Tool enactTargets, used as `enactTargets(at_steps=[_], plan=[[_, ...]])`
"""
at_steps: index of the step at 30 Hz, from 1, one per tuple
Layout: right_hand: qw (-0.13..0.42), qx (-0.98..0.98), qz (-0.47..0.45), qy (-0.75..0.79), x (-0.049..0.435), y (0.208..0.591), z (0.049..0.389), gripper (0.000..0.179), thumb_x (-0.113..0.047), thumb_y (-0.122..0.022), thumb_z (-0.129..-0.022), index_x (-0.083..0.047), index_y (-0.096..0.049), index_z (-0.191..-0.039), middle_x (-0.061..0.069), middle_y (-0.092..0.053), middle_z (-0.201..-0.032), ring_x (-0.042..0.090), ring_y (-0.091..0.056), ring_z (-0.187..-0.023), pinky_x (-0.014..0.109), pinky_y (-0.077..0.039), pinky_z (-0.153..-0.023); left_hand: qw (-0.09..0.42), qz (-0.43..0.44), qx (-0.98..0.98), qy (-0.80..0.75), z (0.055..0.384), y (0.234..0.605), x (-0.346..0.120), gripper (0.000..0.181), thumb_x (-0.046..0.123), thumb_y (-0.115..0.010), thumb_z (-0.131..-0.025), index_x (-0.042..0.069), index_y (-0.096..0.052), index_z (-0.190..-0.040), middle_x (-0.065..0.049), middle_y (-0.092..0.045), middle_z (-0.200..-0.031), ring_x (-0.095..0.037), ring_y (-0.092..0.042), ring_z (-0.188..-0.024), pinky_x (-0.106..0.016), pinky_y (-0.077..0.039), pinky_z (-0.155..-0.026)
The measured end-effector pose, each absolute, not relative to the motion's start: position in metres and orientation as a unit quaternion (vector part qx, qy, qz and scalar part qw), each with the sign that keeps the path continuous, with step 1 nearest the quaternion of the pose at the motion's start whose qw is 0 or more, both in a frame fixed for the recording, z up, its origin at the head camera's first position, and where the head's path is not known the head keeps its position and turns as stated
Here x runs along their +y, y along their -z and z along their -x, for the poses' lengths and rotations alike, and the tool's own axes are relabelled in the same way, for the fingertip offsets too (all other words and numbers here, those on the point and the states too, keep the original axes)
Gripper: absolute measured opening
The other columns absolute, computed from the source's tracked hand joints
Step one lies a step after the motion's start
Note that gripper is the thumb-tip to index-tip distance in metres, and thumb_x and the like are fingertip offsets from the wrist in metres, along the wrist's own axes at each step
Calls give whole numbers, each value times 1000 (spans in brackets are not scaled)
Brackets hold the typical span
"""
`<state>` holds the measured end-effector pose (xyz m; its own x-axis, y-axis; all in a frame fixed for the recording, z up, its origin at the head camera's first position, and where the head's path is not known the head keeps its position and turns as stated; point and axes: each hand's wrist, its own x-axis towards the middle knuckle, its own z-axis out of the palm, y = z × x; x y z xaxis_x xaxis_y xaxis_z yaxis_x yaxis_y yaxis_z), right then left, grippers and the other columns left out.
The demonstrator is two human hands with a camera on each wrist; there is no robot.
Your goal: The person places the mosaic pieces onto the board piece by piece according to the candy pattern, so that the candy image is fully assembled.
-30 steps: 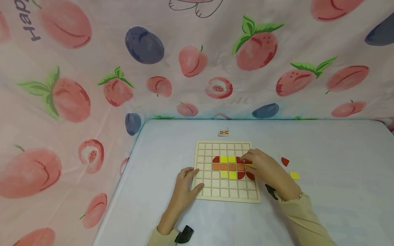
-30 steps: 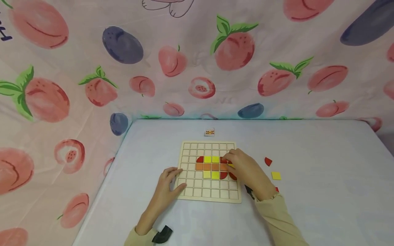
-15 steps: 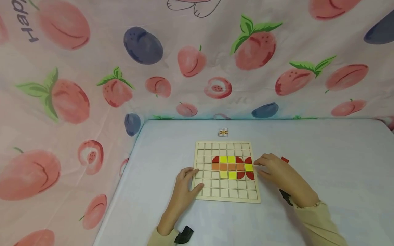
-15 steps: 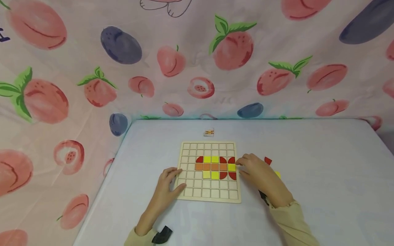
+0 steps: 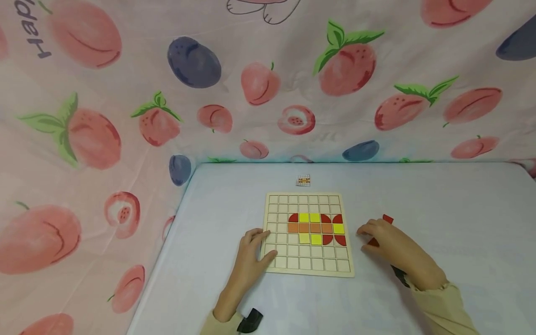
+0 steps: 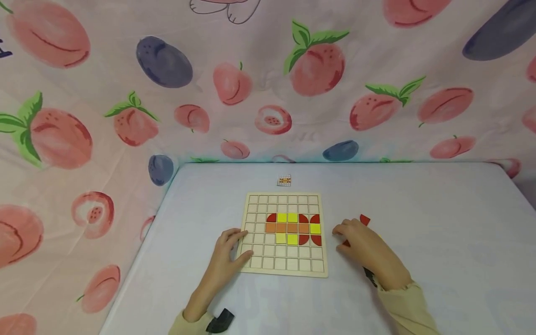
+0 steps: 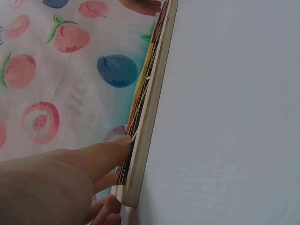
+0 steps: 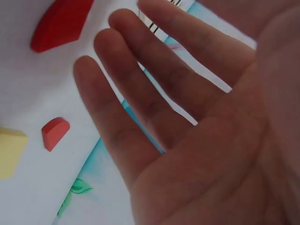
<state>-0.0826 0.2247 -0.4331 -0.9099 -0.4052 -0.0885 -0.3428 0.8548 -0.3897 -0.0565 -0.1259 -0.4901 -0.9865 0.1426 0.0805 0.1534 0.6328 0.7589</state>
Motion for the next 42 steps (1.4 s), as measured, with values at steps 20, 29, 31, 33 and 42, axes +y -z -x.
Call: enactTargets(at_steps=[20,29,31,33,42], plan=[[96,959,195,184,239,441,83,23,9,-80,-73,-3,-72,-92,2,-65,-88,18,-58,-80,39,-57,-75,8,81,-904,420,56,492,-127,52,23,-75,-89,6,-59,-136,-12,-48,-139,-31,-44,-129,-51,-42,-104],[107,953,193,209,244,441,85,21,5,-81,-74,-8,-69,-85,-4,-59,-80,14,-51,-75,32,-50,-68,11,81,-906,415,56,492,-126,52,23,-75,-89,7,-59,-136,-11,-49,-139,-30,-44,-128,-50,-42,-104],[111,952,186,217,244,441,85,21,4,-82,-74,-9,-69,-83,-5,-59,-79,13,-52,-73,31,-50,-67,12,82,-906,416,56,491,-126,52,23,-75,-89,6,-59,-136,-11,-49,-139,-30,-44,-128,-50,-42,-104],[112,952,179,221,244,441,84,20,3,-82,-74,-10,-69,-82,-6,-61,-79,11,-53,-72,30,-50,-66,11,84,-905,417,56,490,-126,52,23,-75,-90,6,-59,-136,-11,-48,-139,-30,-44,-128,-50,-42,-104],[76,958,158,228,233,438,83,17,-5,-85,-74,-13,-71,-79,-6,-67,-77,10,-57,-69,32,-53,-67,10,85,-905,416,55,489,-127,51,22,-75,-89,5,-59,-135,-13,-49,-138,-30,-45,-128,-50,-42,-103]])
